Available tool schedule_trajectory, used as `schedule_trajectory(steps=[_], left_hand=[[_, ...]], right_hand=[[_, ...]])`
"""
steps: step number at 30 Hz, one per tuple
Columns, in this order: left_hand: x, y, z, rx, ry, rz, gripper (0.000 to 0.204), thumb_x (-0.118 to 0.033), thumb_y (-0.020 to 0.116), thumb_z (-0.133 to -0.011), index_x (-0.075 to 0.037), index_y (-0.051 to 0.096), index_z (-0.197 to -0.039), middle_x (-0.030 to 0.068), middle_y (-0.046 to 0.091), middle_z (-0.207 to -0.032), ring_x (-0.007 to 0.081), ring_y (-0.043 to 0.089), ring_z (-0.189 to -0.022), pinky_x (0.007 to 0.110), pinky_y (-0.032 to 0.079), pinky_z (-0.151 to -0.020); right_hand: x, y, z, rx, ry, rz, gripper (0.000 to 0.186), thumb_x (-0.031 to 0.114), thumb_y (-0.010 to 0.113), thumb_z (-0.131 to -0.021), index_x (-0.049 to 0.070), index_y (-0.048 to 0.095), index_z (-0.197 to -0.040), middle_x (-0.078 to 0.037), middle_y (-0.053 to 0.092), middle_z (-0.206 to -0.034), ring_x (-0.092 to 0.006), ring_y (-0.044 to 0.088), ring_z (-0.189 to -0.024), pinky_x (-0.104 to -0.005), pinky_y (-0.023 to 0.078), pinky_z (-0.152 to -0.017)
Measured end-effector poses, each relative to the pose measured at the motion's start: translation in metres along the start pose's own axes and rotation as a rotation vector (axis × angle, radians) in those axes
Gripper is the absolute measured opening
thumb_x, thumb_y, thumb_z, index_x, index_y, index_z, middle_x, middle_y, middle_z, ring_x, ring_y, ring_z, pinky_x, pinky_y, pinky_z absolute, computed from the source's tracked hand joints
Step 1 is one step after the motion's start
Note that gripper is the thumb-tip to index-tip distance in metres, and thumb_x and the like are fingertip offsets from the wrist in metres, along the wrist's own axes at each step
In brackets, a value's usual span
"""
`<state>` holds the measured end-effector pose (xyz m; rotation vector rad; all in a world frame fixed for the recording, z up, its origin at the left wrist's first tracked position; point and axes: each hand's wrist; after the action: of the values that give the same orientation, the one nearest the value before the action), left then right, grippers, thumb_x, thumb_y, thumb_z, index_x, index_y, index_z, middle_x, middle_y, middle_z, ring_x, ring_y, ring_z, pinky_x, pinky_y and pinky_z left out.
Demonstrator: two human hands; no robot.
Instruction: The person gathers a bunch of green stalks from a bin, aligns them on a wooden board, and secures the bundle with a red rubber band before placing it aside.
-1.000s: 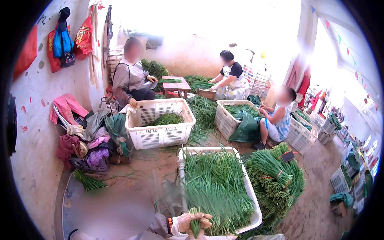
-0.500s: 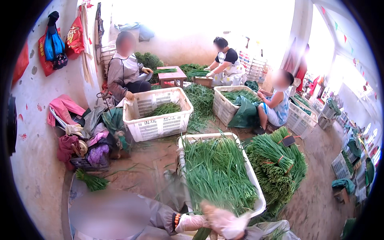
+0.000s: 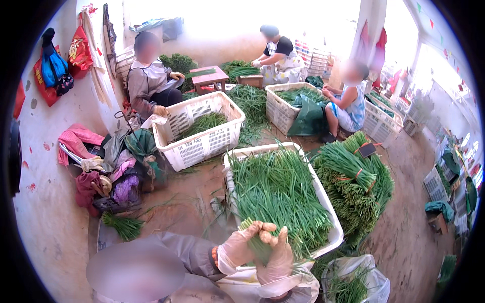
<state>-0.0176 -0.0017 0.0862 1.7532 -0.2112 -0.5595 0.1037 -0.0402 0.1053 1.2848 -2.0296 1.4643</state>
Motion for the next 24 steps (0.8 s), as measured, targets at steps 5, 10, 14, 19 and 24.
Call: schedule_trajectory(steps=[5,10,14,19,24], left_hand=[[0.006,0.006,0.000,-0.196,-0.131,0.168,0.028,-0.024,0.046,-0.085,0.003,0.047,-0.095,0.0019,0.050,-0.070,0.0214,0.049,-0.080,0.037,0.036,-0.088],[0.026,-0.013,0.014,-0.104,-0.211,0.187,0.026,-0.023,0.047,-0.084,0.002,0.046,-0.089,0.0012,0.049,-0.076,0.0184,0.045,-0.079,0.037,0.031,-0.093],[0.044,-0.007,0.017,-0.121,-0.405,0.247,0.029,-0.022,0.048,-0.083,0.003,0.048,-0.097,0.0012,0.047,-0.079,0.0177,0.046,-0.086,0.035,0.028,-0.097],[-0.064,-0.035,-0.006,-0.123,-0.013,0.317,0.022,0.002,0.041,-0.077,-0.001,0.048,-0.098,0.0037,0.045,-0.066,0.0172,0.053,-0.071,0.028,0.046,-0.075],[-0.098,-0.029,-0.019,-0.128,0.148,0.136,0.034,0.000,0.037,-0.084,0.002,0.037,-0.118,-0.0033,0.035,-0.048,0.0089,0.044,-0.049,0.030,0.041,-0.088]], right_hand=[[-0.016,-0.009,0.042,0.277,0.670,0.038,0.040,0.011,0.062,-0.071,0.004,0.044,-0.107,-0.007,0.053,-0.076,-0.0225,0.052,-0.073,-0.0317,0.043,-0.064],[-0.043,-0.012,0.095,0.255,0.423,0.422,0.032,0.033,0.057,-0.076,0.005,0.049,-0.090,-0.008,0.049,-0.062,-0.0242,0.050,-0.059,-0.0346,0.040,-0.056],[-0.012,-0.034,0.116,0.191,0.857,-0.301,0.024,0.025,0.055,-0.080,0.007,0.046,-0.092,-0.004,0.047,-0.056,-0.0144,0.047,-0.046,-0.0269,0.038,-0.041],[0.019,-0.088,0.145,0.233,1.041,-0.307,0.032,0.030,0.055,-0.081,0.014,0.048,-0.107,0.002,0.045,-0.051,-0.0083,0.041,-0.037,-0.0228,0.033,-0.034],[0.028,-0.114,0.168,-0.101,1.321,-0.299,0.022,0.022,0.054,-0.081,0.008,0.045,-0.094,-0.002,0.045,-0.054,-0.0088,0.044,-0.042,-0.0232,0.036,-0.036]])
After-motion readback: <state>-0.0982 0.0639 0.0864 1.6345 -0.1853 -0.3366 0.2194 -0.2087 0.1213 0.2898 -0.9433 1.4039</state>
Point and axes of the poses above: each hand's wrist, its own z-axis away from the middle knuckle, its own y-axis out of the palm, x = y × z
